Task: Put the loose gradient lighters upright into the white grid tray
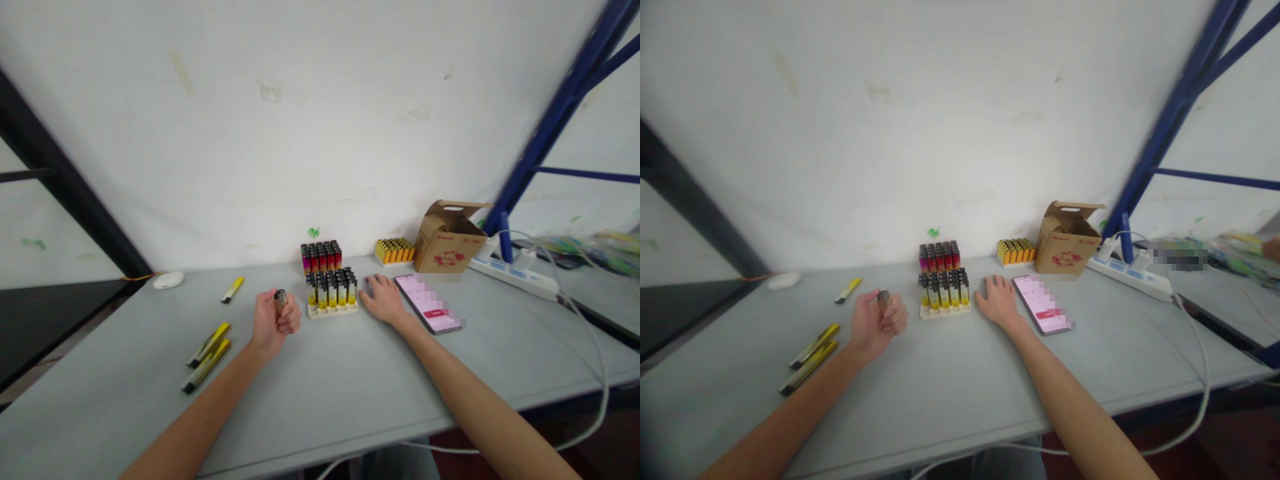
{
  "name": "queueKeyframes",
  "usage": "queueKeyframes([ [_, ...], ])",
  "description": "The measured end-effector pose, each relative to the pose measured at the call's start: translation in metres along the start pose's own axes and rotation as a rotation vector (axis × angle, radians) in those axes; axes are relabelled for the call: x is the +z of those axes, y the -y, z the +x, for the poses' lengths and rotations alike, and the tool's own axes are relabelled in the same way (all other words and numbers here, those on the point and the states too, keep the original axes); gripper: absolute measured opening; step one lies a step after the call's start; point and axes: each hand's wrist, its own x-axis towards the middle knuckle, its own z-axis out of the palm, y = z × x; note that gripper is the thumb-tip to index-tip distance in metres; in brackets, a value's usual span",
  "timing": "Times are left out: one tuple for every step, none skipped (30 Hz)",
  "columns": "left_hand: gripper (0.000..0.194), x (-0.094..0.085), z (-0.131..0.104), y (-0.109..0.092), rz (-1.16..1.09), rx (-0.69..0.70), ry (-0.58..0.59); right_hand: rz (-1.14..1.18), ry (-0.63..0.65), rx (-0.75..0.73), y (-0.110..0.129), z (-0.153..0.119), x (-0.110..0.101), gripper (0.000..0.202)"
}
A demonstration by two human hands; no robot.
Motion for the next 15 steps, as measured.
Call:
queueKeyframes([
  [0.041,0.0002,0.0001,0.0005,0.011,0.015,-0.008,0.002,0.005,0.003,-0.0002,0.0003,0.0002,0.047],
  [0.04,0.0004,0.0001,0.0011,0.021,0.03,-0.016,0.004,0.012,0.005,-0.0004,0.0006,0.0005,0.048],
  [0.04,0.0008,0.0,0.0016,0.03,0.043,-0.023,0.007,0.018,0.008,-0.0007,0.0008,0.0007,0.049],
  [0.039,0.0012,-0.0002,0.002,0.035,0.052,-0.03,0.008,0.023,0.011,-0.001,0.001,0.001,0.05],
  [0.038,0.0018,-0.0003,0.0022,0.037,0.056,-0.038,0.009,0.026,0.011,-0.0012,0.0012,0.0012,0.05],
  [0.038,0.0023,-0.0005,0.0022,0.037,0.058,-0.046,0.01,0.028,0.01,-0.0013,0.0013,0.0013,0.05],
  [0.038,0.0028,-0.0006,0.002,0.036,0.058,-0.054,0.009,0.028,0.01,-0.0014,0.0013,0.0015,0.05],
  [0.039,0.0031,-0.0006,0.0016,0.034,0.057,-0.064,0.008,0.028,0.01,-0.0014,0.0013,0.0016,0.051],
  [0.039,0.0034,-0.0004,0.001,0.032,0.057,-0.074,0.007,0.028,0.011,-0.0013,0.0013,0.0016,0.051],
  [0.039,0.0035,-0.0002,0.0003,0.03,0.054,-0.083,0.007,0.028,0.012,-0.0012,0.0012,0.0015,0.051],
  [0.039,0.0035,0.0001,-0.0004,0.028,0.049,-0.09,0.007,0.027,0.013,-0.0011,0.001,0.0013,0.051],
  [0.039,0.0034,0.0005,-0.001,0.024,0.045,-0.095,0.008,0.024,0.014,-0.001,0.0008,0.0011,0.051],
  [0.039,0.0034,0.0007,-0.0015,0.019,0.041,-0.097,0.01,0.022,0.012,-0.0009,0.0006,0.0007,0.05],
  [0.039,0.0035,0.0009,-0.0016,0.016,0.037,-0.097,0.011,0.021,0.007,-0.0008,0.0004,0.0004,0.05],
  [0.038,0.0036,0.0009,-0.0013,0.014,0.033,-0.094,0.011,0.018,0.003,-0.0008,0.0003,0.0001,0.049],
])
